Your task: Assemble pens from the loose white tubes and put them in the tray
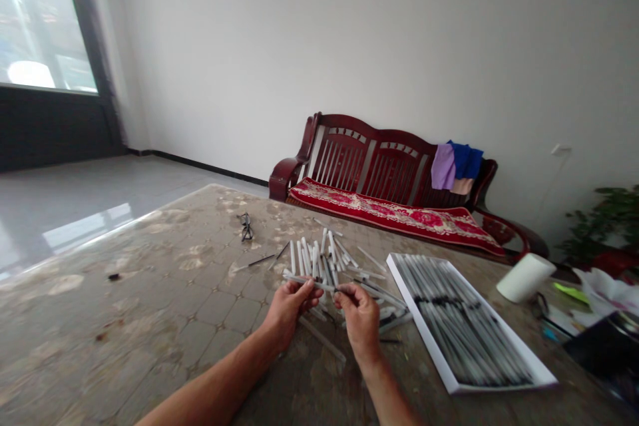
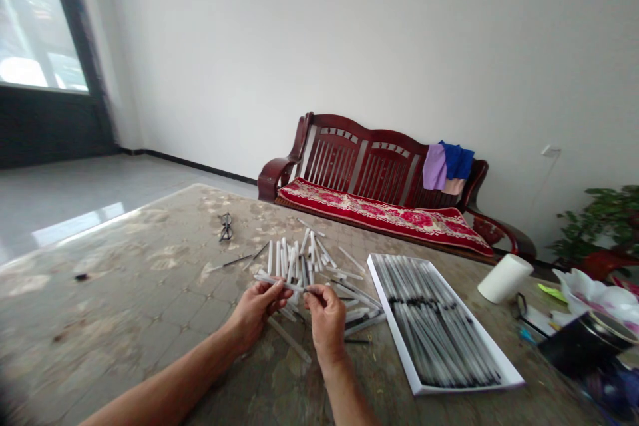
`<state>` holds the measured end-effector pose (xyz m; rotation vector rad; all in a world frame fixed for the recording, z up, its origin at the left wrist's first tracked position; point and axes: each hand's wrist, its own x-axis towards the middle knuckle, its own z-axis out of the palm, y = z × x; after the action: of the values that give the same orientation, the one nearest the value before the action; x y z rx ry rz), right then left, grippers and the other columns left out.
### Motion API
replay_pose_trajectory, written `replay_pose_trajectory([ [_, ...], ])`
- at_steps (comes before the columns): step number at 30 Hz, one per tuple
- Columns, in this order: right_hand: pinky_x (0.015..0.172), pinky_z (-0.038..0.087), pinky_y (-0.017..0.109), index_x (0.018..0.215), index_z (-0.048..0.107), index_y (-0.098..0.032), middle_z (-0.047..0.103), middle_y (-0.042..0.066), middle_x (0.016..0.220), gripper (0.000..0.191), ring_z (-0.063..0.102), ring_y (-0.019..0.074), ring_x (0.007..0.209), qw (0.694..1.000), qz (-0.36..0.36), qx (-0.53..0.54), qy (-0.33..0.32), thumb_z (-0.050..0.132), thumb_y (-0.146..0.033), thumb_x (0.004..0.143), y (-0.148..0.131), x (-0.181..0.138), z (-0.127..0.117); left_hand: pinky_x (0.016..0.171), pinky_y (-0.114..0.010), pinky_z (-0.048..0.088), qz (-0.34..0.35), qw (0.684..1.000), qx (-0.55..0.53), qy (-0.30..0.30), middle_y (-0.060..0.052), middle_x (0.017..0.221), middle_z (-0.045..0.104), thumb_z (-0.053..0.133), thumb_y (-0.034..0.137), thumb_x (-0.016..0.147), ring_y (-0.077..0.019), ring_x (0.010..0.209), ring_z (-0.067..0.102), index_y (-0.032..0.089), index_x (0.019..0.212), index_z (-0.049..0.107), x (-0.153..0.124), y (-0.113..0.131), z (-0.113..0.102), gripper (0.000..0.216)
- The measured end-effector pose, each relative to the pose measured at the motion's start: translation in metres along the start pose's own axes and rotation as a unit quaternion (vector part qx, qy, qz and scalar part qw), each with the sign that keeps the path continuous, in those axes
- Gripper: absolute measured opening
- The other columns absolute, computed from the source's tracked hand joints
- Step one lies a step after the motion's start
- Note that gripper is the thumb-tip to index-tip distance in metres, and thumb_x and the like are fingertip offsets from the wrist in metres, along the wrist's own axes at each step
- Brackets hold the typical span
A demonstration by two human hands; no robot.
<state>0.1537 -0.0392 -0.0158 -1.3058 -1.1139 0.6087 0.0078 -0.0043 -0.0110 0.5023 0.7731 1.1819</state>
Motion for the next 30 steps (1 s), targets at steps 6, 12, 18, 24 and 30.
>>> replay_pose_trajectory([
  [6, 0.061, 0.048, 0.026, 0.080, 0.068, -0.020, 0.069, 0.004, 0.070, 0.026, 0.063, 0.0182, 0.063, 0.990, -0.070, -0.118, -0.017, 0.059, -0.044, 0.082, 0.003, 0.000, -0.004, 0.051, -0.016, 0.053, 0.012, 1.000, 0.014, -0.012, -0.001, 0.063, 0.071, 0.091, 0.026, 0.057, -0.0116, 0.058, 0.068, 0.013, 0.075, 0.068, 0.001, -0.002, -0.003, 0.032],
  [12, 0.053, 0.036, 0.024, 0.069, 0.056, -0.022, 0.058, 0.001, 0.058, 0.042, 0.055, 0.0154, 0.054, 0.968, -0.115, -0.220, -0.032, 0.037, -0.048, 0.096, -0.001, -0.003, -0.005, 0.049, -0.017, 0.051, 0.038, 0.999, 0.016, -0.023, 0.000, 0.063, 0.070, 0.094, 0.038, 0.043, -0.0122, 0.058, 0.068, 0.013, 0.074, 0.068, -0.002, -0.005, -0.002, 0.048],
  [18, 0.058, 0.037, 0.023, 0.077, 0.055, -0.022, 0.060, 0.000, 0.066, 0.033, 0.056, 0.0154, 0.061, 0.970, -0.112, -0.205, -0.065, 0.041, -0.046, 0.094, -0.007, -0.005, -0.004, 0.051, -0.016, 0.051, 0.040, 0.998, 0.036, -0.020, 0.000, 0.062, 0.070, 0.093, 0.042, 0.044, -0.0109, 0.058, 0.066, 0.012, 0.075, 0.068, -0.005, -0.002, -0.002, 0.050],
  [24, 0.054, 0.035, 0.023, 0.072, 0.055, -0.023, 0.057, -0.001, 0.058, 0.043, 0.054, 0.0149, 0.054, 0.975, -0.066, -0.195, -0.077, 0.032, -0.050, 0.097, -0.006, -0.004, -0.006, 0.050, -0.018, 0.051, 0.045, 0.998, 0.042, -0.016, 0.001, 0.061, 0.069, 0.093, 0.043, 0.042, -0.0124, 0.058, 0.067, 0.013, 0.076, 0.068, -0.004, -0.004, -0.001, 0.052],
  [30, 0.053, 0.034, 0.023, 0.071, 0.052, -0.023, 0.054, -0.002, 0.057, 0.035, 0.052, 0.0148, 0.054, 0.972, -0.084, -0.211, -0.064, 0.041, -0.048, 0.093, -0.004, -0.002, -0.006, 0.049, -0.019, 0.050, 0.046, 0.997, 0.059, -0.014, 0.001, 0.059, 0.068, 0.093, 0.044, 0.040, -0.0128, 0.056, 0.066, 0.013, 0.074, 0.068, -0.004, -0.004, -0.001, 0.052],
])
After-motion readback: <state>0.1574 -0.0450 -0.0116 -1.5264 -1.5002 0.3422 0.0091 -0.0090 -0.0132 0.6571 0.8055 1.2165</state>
